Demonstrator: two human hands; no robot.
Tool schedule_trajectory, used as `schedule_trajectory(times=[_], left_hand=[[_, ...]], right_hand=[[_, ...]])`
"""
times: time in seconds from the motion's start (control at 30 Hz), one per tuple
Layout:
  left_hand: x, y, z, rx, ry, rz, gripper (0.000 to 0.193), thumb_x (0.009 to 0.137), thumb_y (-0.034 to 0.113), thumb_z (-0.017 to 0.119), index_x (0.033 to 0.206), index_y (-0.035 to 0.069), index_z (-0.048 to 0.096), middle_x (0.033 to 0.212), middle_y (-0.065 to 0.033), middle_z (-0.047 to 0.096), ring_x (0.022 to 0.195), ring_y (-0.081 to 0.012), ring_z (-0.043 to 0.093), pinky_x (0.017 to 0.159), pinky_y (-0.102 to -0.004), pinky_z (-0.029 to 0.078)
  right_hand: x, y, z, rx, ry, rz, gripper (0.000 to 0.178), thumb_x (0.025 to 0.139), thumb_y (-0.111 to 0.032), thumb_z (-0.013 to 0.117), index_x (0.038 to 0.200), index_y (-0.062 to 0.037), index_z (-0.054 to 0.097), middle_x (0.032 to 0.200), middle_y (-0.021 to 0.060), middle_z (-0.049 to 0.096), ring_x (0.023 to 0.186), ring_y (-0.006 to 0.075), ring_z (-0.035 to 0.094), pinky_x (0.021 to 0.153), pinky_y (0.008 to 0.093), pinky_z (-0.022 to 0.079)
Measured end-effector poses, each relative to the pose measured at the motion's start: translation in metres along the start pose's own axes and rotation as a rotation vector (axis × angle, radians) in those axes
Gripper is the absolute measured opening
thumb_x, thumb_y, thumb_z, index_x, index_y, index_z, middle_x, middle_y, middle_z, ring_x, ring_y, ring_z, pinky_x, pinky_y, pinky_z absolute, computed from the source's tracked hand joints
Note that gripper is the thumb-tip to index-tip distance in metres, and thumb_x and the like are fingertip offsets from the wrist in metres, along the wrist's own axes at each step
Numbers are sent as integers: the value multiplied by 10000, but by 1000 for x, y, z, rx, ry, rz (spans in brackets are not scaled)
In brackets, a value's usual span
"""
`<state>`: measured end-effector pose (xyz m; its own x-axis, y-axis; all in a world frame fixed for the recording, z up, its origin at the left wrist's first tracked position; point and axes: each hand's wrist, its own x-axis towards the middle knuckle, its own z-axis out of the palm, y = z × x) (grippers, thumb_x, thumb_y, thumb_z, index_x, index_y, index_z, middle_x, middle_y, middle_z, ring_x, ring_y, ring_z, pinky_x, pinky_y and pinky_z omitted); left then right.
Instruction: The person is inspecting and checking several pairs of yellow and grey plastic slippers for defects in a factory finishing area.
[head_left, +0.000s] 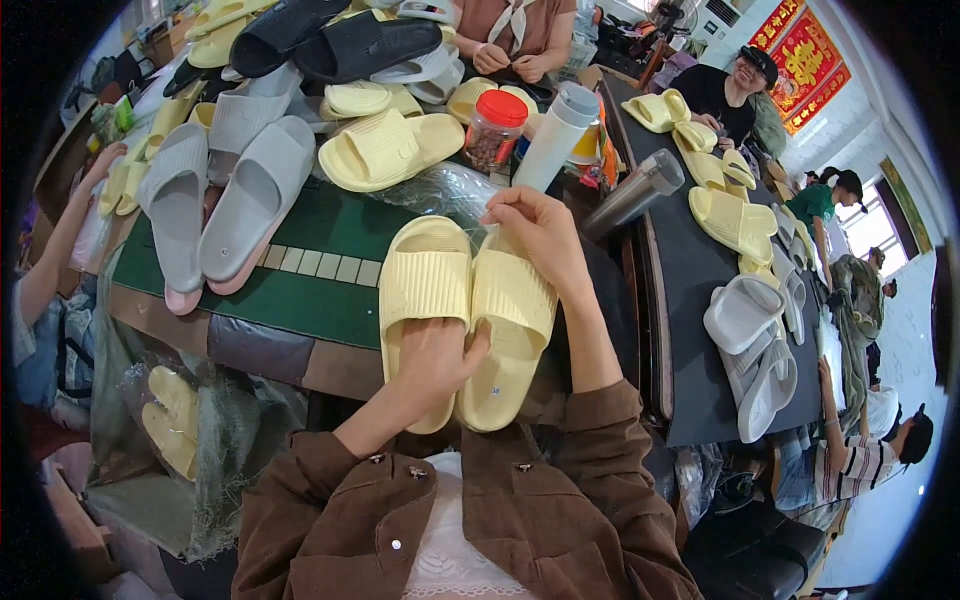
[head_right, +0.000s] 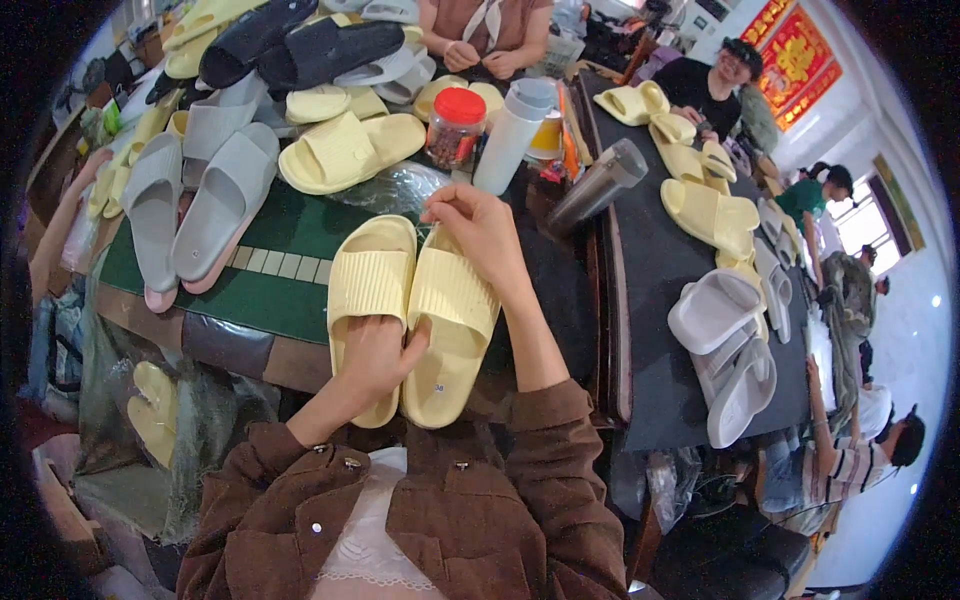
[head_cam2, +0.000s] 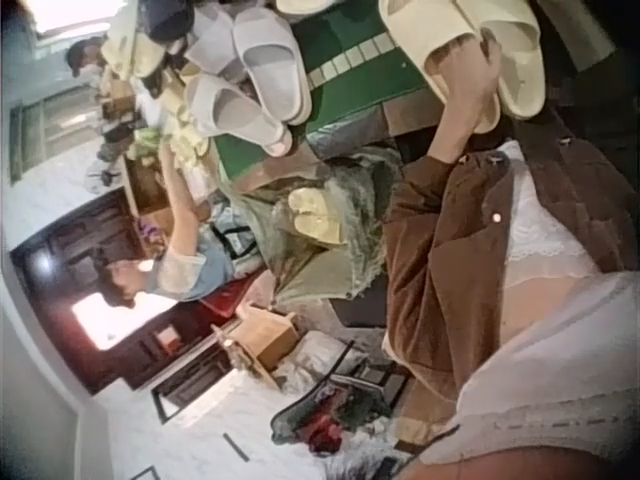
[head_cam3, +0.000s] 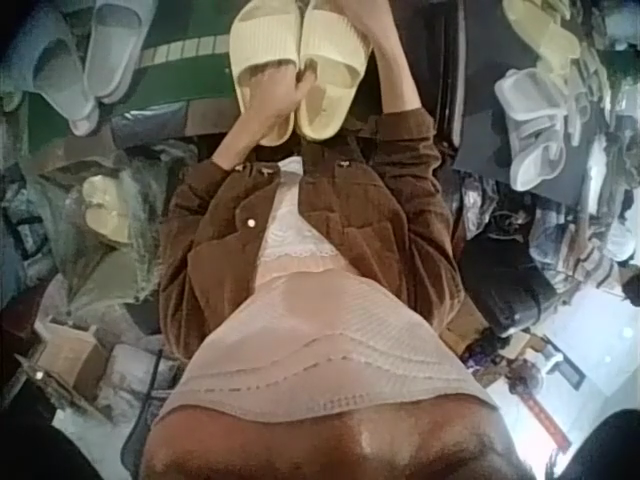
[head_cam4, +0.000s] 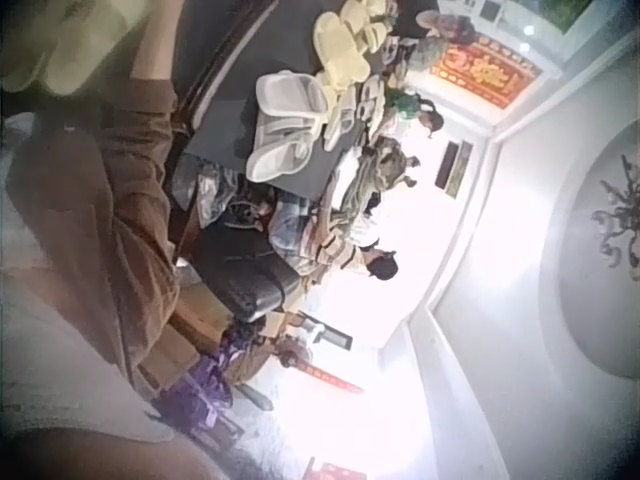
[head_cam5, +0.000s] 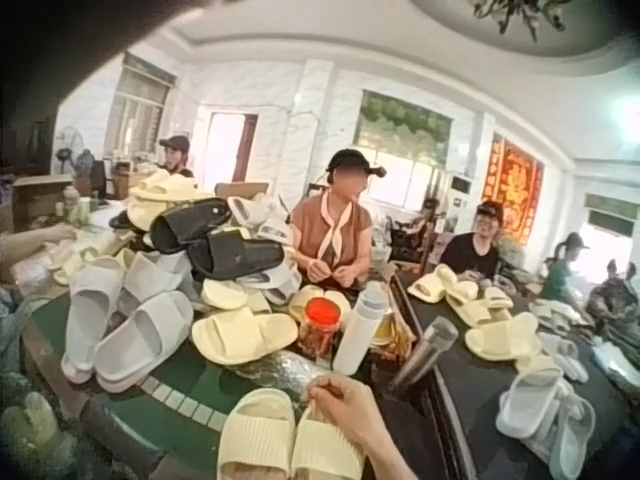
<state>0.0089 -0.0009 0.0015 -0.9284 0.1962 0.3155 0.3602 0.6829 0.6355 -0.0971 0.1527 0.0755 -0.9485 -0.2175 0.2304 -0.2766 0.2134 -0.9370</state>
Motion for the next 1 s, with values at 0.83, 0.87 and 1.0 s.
schedule_trajectory(times=[0.83,0.87,1.0], left_hand=[[91,24,-76,-351,126,210,152,837,53,603,982,7,604,882,-130,654,684,-256,630,616,-348,494],[99,21,-71,-389,95,212,152,843,56,601,982,-3,599,865,-133,655,678,-259,629,619,-349,496],[107,14,-42,-501,89,183,128,860,58,590,949,-34,588,775,-138,652,648,-235,633,617,-330,498]], right_hand=[[-28,-25,16,-121,379,-190,105,917,-55,551,973,11,610,851,41,660,813,71,600,698,211,447],[-26,-20,21,-89,399,-189,107,913,-65,557,963,2,623,826,31,663,792,64,599,659,209,441],[-29,-7,25,-89,423,-152,102,904,-46,565,970,10,618,818,84,669,738,118,640,610,253,498]])
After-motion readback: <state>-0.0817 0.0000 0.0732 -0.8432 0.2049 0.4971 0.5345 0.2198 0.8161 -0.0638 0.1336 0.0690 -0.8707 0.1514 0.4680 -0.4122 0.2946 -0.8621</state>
